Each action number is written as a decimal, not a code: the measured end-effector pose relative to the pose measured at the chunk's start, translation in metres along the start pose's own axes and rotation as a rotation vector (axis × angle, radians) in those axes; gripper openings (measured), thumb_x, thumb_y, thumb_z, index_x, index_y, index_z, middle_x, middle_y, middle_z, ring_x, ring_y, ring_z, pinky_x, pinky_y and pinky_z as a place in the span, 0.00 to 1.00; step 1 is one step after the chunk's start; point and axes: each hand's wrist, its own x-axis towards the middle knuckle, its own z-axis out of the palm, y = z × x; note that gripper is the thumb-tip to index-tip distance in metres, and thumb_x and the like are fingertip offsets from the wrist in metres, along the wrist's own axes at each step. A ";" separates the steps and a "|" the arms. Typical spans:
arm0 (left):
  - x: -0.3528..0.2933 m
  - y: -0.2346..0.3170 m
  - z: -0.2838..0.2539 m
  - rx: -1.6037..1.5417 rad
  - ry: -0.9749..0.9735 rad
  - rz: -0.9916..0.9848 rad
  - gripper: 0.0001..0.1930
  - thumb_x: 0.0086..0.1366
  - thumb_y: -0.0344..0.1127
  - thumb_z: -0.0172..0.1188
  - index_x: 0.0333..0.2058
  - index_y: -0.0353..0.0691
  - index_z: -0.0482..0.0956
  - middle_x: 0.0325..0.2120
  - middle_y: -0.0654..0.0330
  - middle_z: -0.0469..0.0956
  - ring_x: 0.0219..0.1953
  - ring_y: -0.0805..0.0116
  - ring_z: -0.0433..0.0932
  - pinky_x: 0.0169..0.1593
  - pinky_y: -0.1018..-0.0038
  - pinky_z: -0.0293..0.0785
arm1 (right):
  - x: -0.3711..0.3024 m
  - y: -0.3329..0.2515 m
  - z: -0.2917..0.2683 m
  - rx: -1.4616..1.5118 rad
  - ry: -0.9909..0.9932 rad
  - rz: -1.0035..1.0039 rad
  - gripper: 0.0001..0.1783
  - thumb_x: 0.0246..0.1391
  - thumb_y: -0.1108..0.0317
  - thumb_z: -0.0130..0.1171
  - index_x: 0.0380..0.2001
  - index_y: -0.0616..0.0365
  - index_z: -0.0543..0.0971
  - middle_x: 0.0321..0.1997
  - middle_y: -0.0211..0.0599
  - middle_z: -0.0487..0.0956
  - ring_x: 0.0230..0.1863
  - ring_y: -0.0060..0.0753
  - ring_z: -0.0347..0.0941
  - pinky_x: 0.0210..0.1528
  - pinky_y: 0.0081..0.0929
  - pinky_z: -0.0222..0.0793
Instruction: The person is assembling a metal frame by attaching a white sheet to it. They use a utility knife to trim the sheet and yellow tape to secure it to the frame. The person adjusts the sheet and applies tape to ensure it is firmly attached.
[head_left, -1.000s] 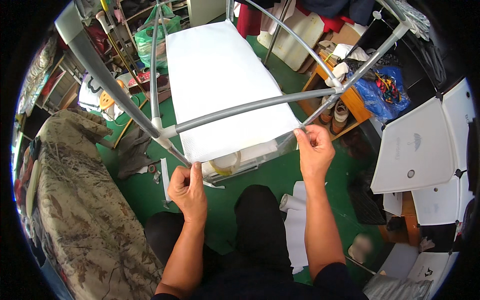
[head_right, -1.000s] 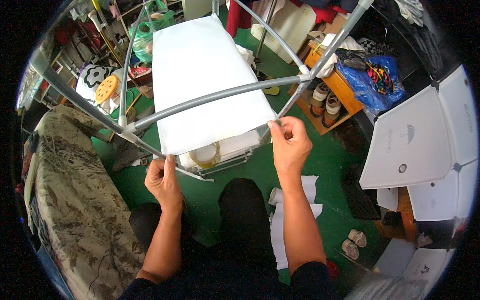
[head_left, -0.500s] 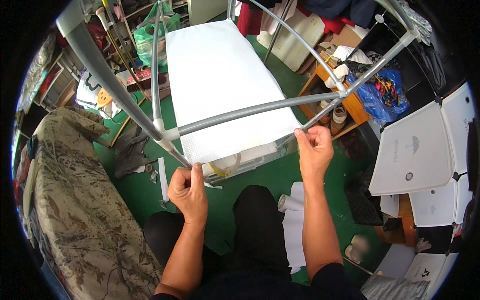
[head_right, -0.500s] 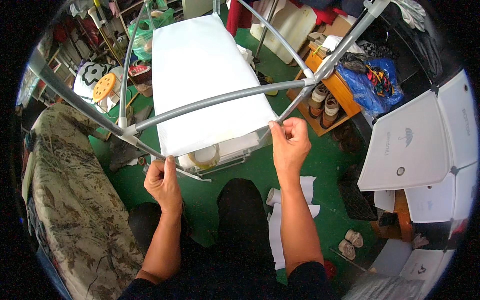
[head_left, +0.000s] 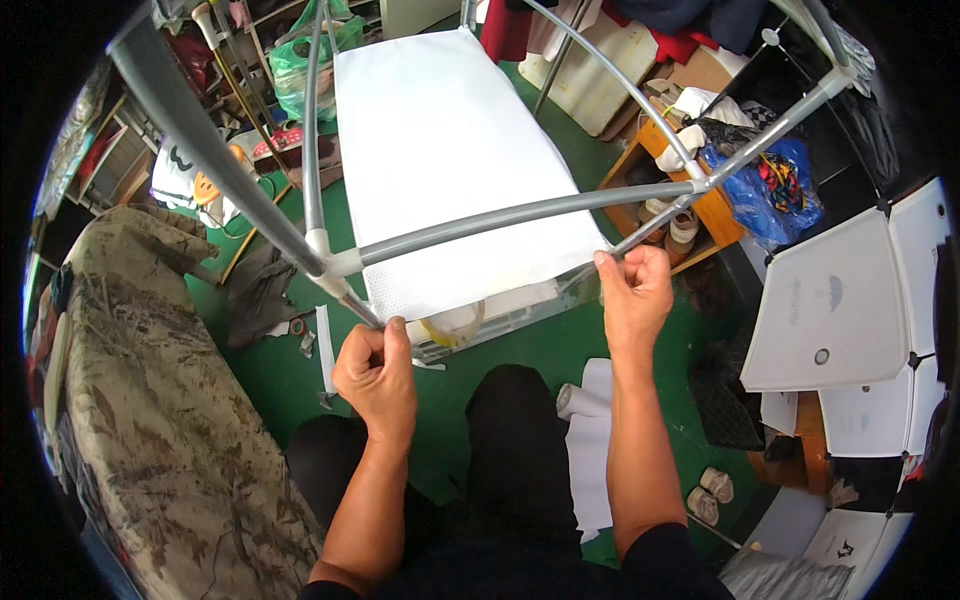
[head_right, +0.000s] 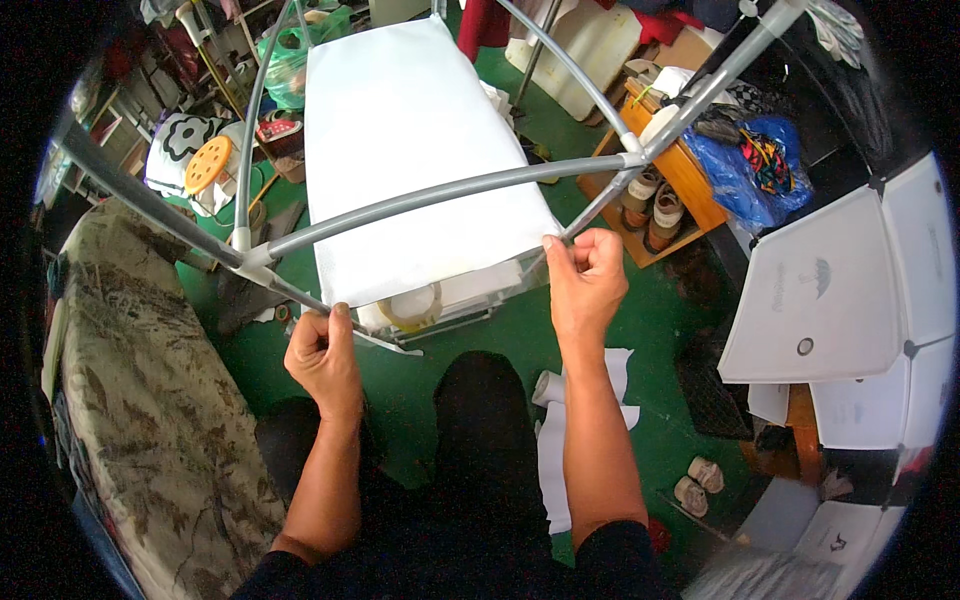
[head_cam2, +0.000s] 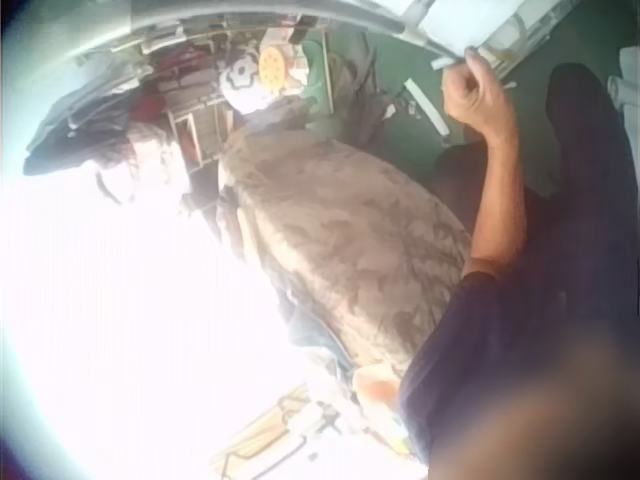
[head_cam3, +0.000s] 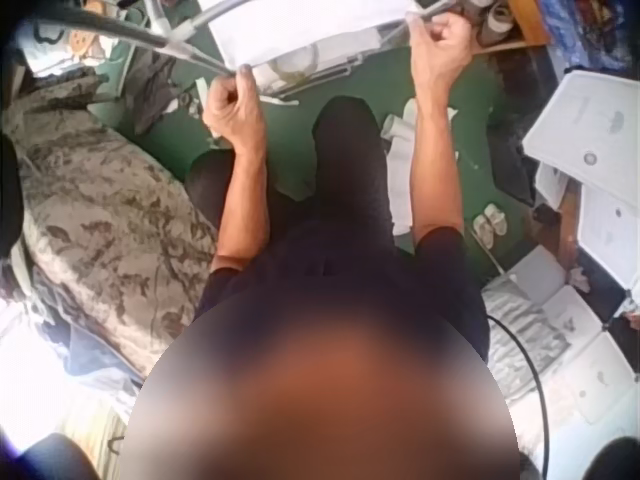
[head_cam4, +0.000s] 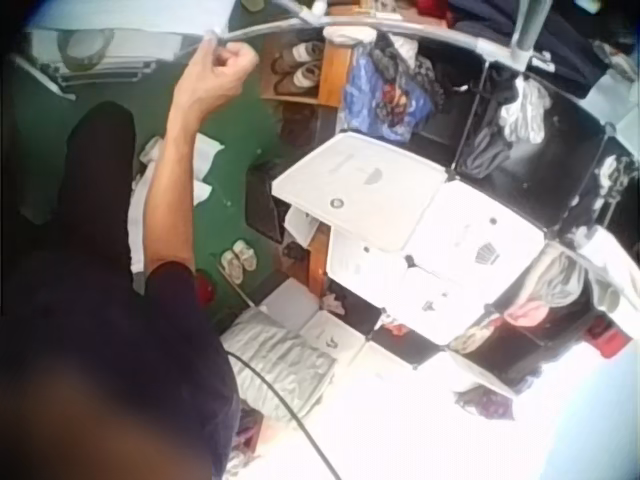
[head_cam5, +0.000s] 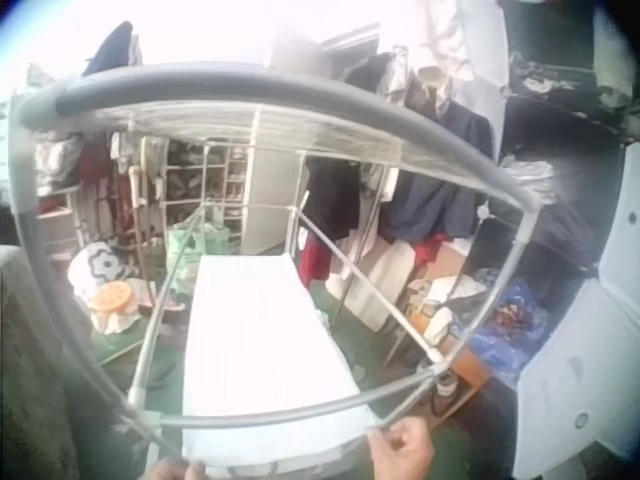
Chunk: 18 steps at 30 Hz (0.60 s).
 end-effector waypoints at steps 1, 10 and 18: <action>-0.001 -0.001 0.001 0.003 0.001 -0.014 0.20 0.66 0.25 0.70 0.20 0.38 0.67 0.16 0.70 0.65 0.21 0.82 0.59 0.25 0.77 0.55 | 0.000 0.000 0.000 0.008 0.002 0.001 0.16 0.55 0.73 0.75 0.35 0.58 0.73 0.23 0.24 0.75 0.25 0.13 0.67 0.29 0.19 0.64; 0.001 -0.002 0.002 0.046 0.030 -0.076 0.20 0.62 0.26 0.72 0.18 0.39 0.68 0.14 0.69 0.64 0.20 0.80 0.59 0.24 0.76 0.57 | 0.001 -0.002 0.001 -0.040 -0.016 -0.018 0.16 0.56 0.74 0.75 0.36 0.58 0.73 0.23 0.25 0.76 0.25 0.13 0.67 0.29 0.19 0.65; 0.001 0.004 0.001 0.052 -0.001 -0.074 0.21 0.67 0.27 0.69 0.19 0.40 0.67 0.18 0.74 0.66 0.23 0.85 0.60 0.27 0.79 0.56 | 0.002 0.001 0.001 -0.044 -0.016 -0.033 0.16 0.56 0.74 0.74 0.37 0.59 0.73 0.23 0.24 0.76 0.25 0.13 0.67 0.29 0.18 0.64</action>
